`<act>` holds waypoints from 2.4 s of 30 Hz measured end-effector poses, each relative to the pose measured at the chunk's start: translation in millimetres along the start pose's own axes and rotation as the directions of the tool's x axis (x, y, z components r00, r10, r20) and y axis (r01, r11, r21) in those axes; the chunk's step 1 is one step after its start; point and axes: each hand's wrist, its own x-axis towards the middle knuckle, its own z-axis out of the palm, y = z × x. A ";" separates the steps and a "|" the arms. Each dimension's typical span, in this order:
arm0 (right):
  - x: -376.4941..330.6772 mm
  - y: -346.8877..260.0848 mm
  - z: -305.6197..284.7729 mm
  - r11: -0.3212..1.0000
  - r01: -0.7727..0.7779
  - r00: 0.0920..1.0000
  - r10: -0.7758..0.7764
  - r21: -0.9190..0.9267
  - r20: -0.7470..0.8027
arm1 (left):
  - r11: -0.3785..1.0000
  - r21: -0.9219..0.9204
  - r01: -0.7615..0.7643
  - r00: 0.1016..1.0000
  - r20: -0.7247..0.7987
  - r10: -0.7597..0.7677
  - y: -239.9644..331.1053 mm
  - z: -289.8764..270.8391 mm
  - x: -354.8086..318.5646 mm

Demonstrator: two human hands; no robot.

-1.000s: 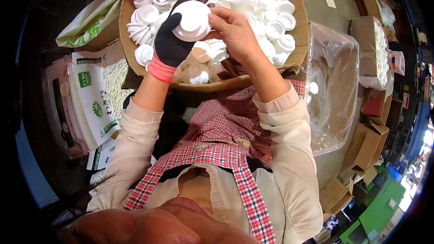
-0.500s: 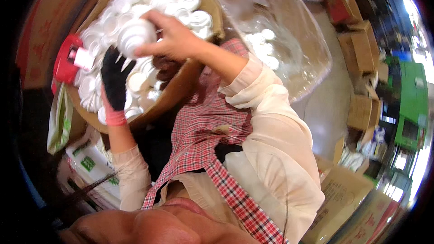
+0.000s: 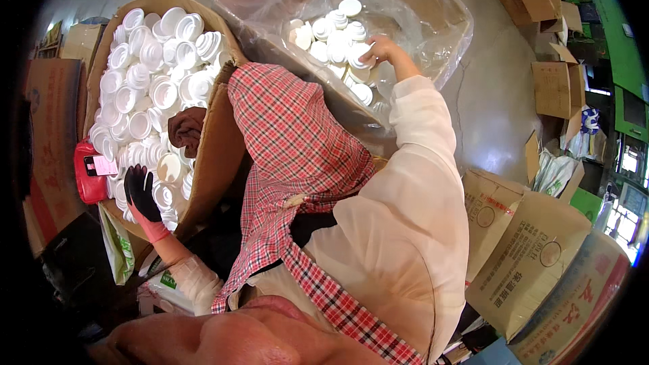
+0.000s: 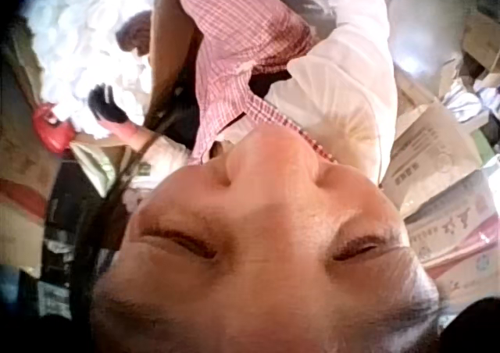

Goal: The person sits on the floor and repeatedly picks up white plastic bowls and lids from a large cardboard box. They wipe each bowl with a brown cloth, then fit a lid onto the bowl and place the assembled unit into a clear plastic bag.

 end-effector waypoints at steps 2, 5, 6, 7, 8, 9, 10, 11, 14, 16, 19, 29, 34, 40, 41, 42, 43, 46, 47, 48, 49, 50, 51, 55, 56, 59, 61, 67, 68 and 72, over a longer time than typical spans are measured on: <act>1.3 20.9 9.3 0.996 0.051 0.997 -0.047 -0.076 0.054 | 1.000 0.000 0.019 0.999 -0.026 -0.019 -5.6 -5.3 -4.5; 10.2 29.5 49.8 0.850 0.257 0.962 -0.271 -0.461 0.038 | 0.998 -0.061 0.022 0.997 -0.069 -0.026 -20.1 -26.0 -9.2; 8.8 31.9 57.9 0.832 0.256 0.949 -0.314 -0.493 -0.037 | 0.995 -0.094 0.016 0.998 -0.065 -0.022 -24.8 -27.9 -5.2; 5.2 35.0 60.2 0.799 0.219 0.942 -0.323 -0.560 -0.093 | 0.992 -0.129 0.010 0.998 -0.067 -0.019 -30.5 -31.2 -1.3; 9.5 22.5 70.5 0.747 0.224 0.924 -0.367 -0.626 -0.107 | 0.994 -0.106 0.005 0.992 -0.127 -0.018 -24.0 -32.5 -8.2; 8.9 42.2 61.6 0.723 0.285 0.890 -0.443 -0.630 -0.106 | 0.987 -0.160 -0.001 0.997 -0.077 -0.012 -33.1 -32.6 5.2; 10.3 36.9 61.2 0.651 0.263 0.914 -0.405 -0.712 -0.033 | 0.977 -0.215 0.013 0.998 -0.065 -0.027 -39.4 -48.1 13.4; 16.9 66.5 43.8 0.623 0.281 0.883 -0.467 -0.730 -0.059 | 0.973 -0.231 -0.018 0.999 -0.043 0.008 -33.5 -25.7 18.5; -17.4 -29.4 71.0 0.719 0.407 0.756 -0.611 -0.564 -0.233 | 0.968 -0.228 -0.106 0.989 -0.125 0.079 -21.9 -34.4 10.6; -86.5 -143.7 90.5 0.708 0.544 0.698 -0.680 -0.450 -0.225 | 0.972 -0.234 -0.030 0.972 -0.232 -0.026 -25.1 -36.9 7.7; -177.4 -257.8 164.9 0.334 0.894 0.342 -0.939 -0.299 -0.027 | 0.972 -0.209 -0.106 0.969 -0.242 0.053 -16.0 -35.2 1.0; -195.4 -308.7 418.7 -0.081 0.883 0.317 -0.625 -0.463 0.713 | 0.983 -0.173 0.063 0.947 -0.300 -0.113 -7.7 -58.1 -29.7; -190.2 -303.5 431.5 -0.071 0.875 0.317 -0.663 -0.479 0.678 | 0.971 -0.209 0.114 0.960 -0.227 -0.161 -14.0 -55.7 -40.3; -244.7 -320.9 405.2 0.013 0.997 0.056 -0.792 -0.076 0.608 | 0.817 -0.576 -0.034 0.989 0.095 0.109 -23.1 -22.1 -49.2; -251.1 -320.3 399.9 0.027 0.998 0.058 -0.781 -0.059 0.622 | 0.787 -0.615 -0.048 0.978 0.133 0.164 -27.4 -15.2 -44.9; -254.2 -322.6 393.3 -0.037 0.998 0.000 -0.779 -0.047 0.627 | 0.775 -0.629 -0.053 0.972 0.146 0.185 -27.1 -13.6 -42.6; -252.2 -325.0 384.4 -0.093 0.995 -0.051 -0.774 -0.033 0.631 | 0.771 -0.636 -0.038 0.973 0.151 0.172 -26.7 -14.1 -41.0; -230.0 -333.9 345.8 -0.163 0.908 0.152 -0.732 -0.387 0.664 | 0.649 -0.755 0.093 0.988 0.153 0.036 -12.9 -16.1 -39.9; -218.9 -331.3 335.8 -0.173 0.839 0.284 -0.668 -0.516 0.687 | 0.741 -0.671 0.020 0.995 0.083 0.048 -13.0 -13.0 -39.7; -211.6 -326.3 329.2 -0.133 0.815 0.398 -0.579 -0.564 0.711 | 0.682 -0.718 0.137 0.989 0.143 -0.048 -6.9 -13.2 -37.2; -198.8 -319.1 327.5 -0.089 0.848 0.393 -0.555 -0.523 0.733 | 0.608 -0.753 0.253 0.967 0.212 -0.140 -4.1 -12.2 -36.1; -187.3 -316.7 326.3 -0.126 0.839 0.387 -0.545 -0.529 0.743 | 0.646 -0.727 0.233 0.972 0.188 -0.139 -3.6 -6.1 -34.9; -186.7 -318.2 331.3 -0.165 0.835 0.374 -0.530 -0.525 0.761 | 0.650 -0.720 0.245 0.970 0.180 -0.166 -4.8 -4.9 -33.6; -216.5 -333.6 332.4 0.055 0.978 0.169 -0.773 -0.201 0.612 | 0.736 -0.648 0.195 0.962 -0.020 -0.273 -11.0 8.3 -29.9; -232.7 -338.1 334.7 0.039 0.992 0.100 -0.828 -0.122 0.551 | 0.702 -0.671 0.238 0.946 -0.003 -0.323 -14.3 11.1 -24.6; -260.0 -338.6 355.0 -0.157 0.986 -0.113 -0.888 -0.064 0.446 | 0.815 -0.549 0.184 0.962 -0.069 -0.263 -3.3 27.2 -24.2; -258.5 -325.1 381.7 -0.238 0.971 -0.219 -0.861 0.017 0.459 | 0.968 -0.228 0.106 0.994 0.049 -0.097 -7.1 29.7 -21.0; -253.5 -333.9 395.3 -0.233 0.970 -0.203 -0.931 -0.067 0.305 | 0.909 -0.405 0.096 0.995 0.049 -0.083 0.9 31.4 -28.9; -247.0 -335.6 396.1 -0.190 0.980 -0.162 -0.942 -0.067 0.292 | 0.927 -0.370 -0.054 0.993 -0.118 0.010 5.6 40.1 -34.3; -240.8 -330.8 408.6 0.115 0.993 0.108 -0.962 0.014 0.252 | 0.931 0.133 -0.339 0.875 -0.320 0.365 -5.7 42.0 -37.2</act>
